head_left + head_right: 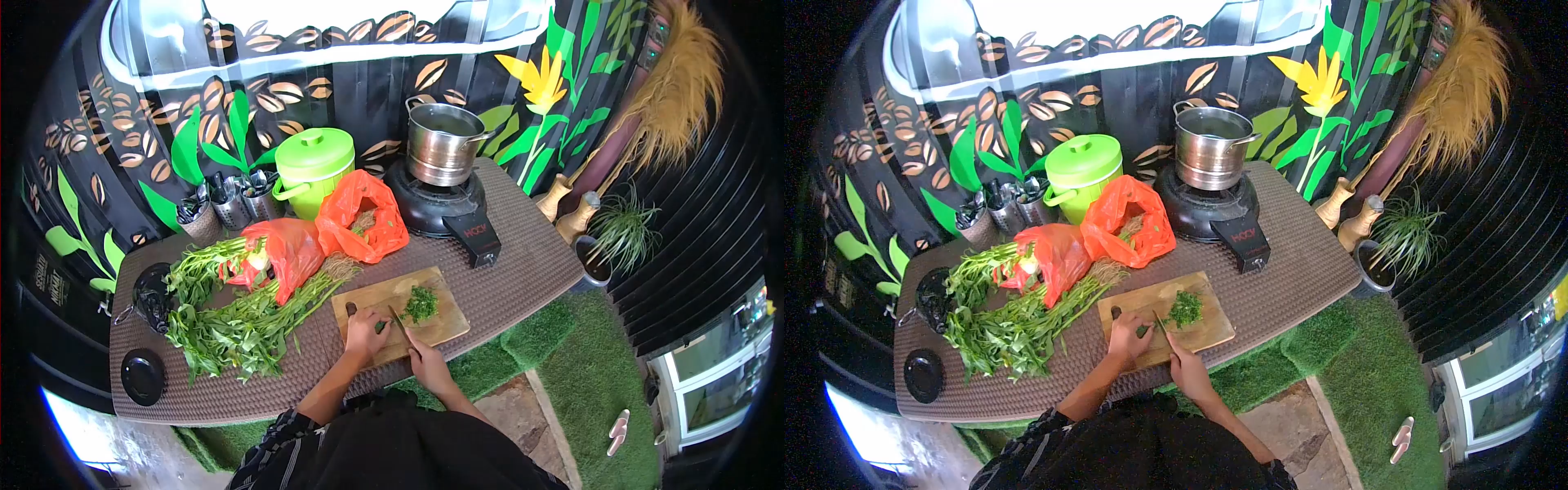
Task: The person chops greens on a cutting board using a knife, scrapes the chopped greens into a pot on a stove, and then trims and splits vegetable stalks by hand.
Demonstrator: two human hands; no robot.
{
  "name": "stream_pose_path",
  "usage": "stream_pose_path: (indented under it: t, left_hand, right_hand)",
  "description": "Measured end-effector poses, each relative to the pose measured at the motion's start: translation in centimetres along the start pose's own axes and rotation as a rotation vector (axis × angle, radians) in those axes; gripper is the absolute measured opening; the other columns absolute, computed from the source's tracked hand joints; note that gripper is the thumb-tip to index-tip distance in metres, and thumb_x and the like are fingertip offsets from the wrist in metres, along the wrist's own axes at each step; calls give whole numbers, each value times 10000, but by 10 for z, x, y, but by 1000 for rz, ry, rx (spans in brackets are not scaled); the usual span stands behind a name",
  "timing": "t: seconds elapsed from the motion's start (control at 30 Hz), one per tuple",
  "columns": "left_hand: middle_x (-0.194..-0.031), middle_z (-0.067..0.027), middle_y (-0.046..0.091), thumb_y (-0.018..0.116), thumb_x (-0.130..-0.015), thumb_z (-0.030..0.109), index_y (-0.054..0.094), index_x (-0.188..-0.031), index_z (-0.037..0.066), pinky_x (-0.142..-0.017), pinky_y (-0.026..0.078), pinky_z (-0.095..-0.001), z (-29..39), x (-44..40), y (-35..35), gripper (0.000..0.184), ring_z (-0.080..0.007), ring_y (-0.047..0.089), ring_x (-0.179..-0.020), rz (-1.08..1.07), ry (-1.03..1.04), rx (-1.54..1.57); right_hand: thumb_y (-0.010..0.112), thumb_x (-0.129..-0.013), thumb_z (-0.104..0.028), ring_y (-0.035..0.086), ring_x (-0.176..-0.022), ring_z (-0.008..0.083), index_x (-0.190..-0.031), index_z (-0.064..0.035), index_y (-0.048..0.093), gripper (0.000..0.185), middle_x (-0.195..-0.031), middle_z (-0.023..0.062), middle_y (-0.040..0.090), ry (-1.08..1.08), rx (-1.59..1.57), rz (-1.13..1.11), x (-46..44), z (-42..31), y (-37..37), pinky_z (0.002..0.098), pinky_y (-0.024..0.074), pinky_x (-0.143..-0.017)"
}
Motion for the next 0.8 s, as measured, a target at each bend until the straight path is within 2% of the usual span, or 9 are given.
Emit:
stream_pose_path:
  t: [0.07,0.2,0.37,0.7,0.77,0.8]
  left_hand:
    - [-881,-63,643,760,-721,142,712,-821,94,-794,474,-426,3,1,-3,121,-294,608,-902,14,29,27]
    - [-878,-65,646,762,-717,123,716,-824,91,-794,481,-425,-3,2,-1,121,-292,610,-895,15,25,26]
    - [-867,-85,653,761,-713,95,713,-823,76,-782,495,-431,-5,3,-1,122,-310,616,-855,8,3,54]
    - [-870,-96,647,756,-717,103,706,-827,58,-777,489,-436,-1,2,-3,129,-321,612,-863,-16,16,47]
    - [-882,-91,643,752,-724,111,707,-830,62,-781,484,-435,-2,2,-3,126,-320,607,-884,-9,19,38]
    - [-882,-91,643,752,-724,111,707,-830,62,-781,484,-435,-2,2,-3,126,-320,607,-884,-10,17,39]
  right_hand:
    - [544,-892,-5,622,-961,460,-1450,-131,453,579,-1066,292,640,87,43,-2,3,0,-4,486,505,-823]
    - [541,-904,-32,623,-944,457,-1470,-158,425,591,-1052,278,644,62,135,-30,10,-8,-3,491,510,-814]
    - [524,-926,-107,643,-857,444,-1497,-231,378,603,-962,243,647,143,311,-113,15,-9,6,524,524,-740]
    - [538,-861,-82,655,-751,447,-1500,-228,383,673,-1030,270,614,212,438,-202,16,-10,12,528,537,-672]
    - [533,-909,-99,645,-731,422,-1461,-240,446,576,-959,213,633,201,481,-152,15,-10,12,515,529,-644]
    - [533,-909,-99,645,-731,422,-1461,-240,446,576,-959,213,633,202,480,-153,14,-8,13,515,529,-644]
Point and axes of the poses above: each hand's wrist, its own x-axis away from the middle knuckle, its own y-axis out of the palm, z = x × y, the point moved 7 cm from there along -x, towards the middle knuckle
